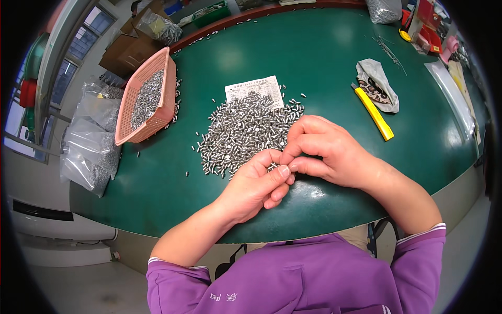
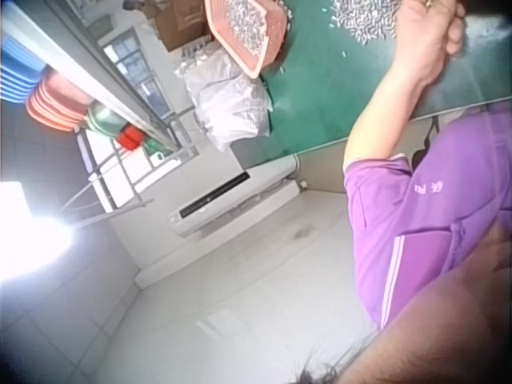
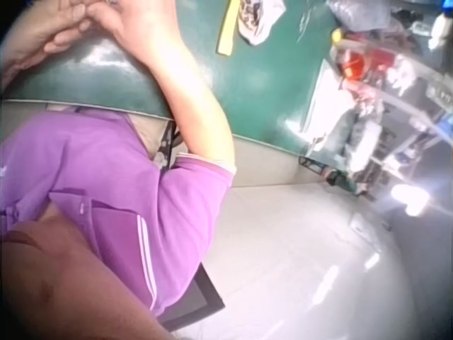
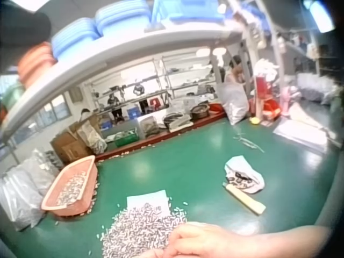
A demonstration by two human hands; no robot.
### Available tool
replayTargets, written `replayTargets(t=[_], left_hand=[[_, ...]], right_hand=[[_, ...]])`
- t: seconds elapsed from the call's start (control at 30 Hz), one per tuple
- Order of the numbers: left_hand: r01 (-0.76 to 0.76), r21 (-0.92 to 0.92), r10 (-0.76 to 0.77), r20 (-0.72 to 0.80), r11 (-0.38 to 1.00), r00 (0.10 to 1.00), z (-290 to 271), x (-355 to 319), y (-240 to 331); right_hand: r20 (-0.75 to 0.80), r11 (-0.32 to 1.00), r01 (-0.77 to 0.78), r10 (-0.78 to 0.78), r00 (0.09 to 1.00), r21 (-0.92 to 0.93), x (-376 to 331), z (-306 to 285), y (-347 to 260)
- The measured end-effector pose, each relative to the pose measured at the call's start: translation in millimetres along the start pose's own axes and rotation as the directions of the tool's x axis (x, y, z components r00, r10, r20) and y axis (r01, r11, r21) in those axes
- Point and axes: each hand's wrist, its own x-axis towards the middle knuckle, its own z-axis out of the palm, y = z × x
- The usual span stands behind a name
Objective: Inspecting and sorting small metal components on a workbench.
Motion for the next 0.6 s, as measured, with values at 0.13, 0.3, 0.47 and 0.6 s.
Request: replayTargets(t=[0.13,0.3,0.47,0.6], left_hand=[[-0.032,-0.023,0.032,0.009,0.999,0.999,0,1,-1],[-0.037,-0.064,0.038,0.007,0.997,0.999,-1,1,0],[-0.029,-0.059,0.027,-0.034,0.998,0.999,2,2,-1],[-0.023,-0.077,0.018,-0.058,0.997,0.998,1,2,0]], right_hand=[[-0.056,0.998,-0.06,0.058,0.997,-0.03,1,-2,1],[-0.029,0.968,-0.147,0.144,0.989,-0.205,-4,-2,9],[0.056,0.957,-0.123,0.142,0.988,-0.262,-4,2,17],[0.07,0.947,-0.097,0.124,0.99,-0.306,-1,3,15]])
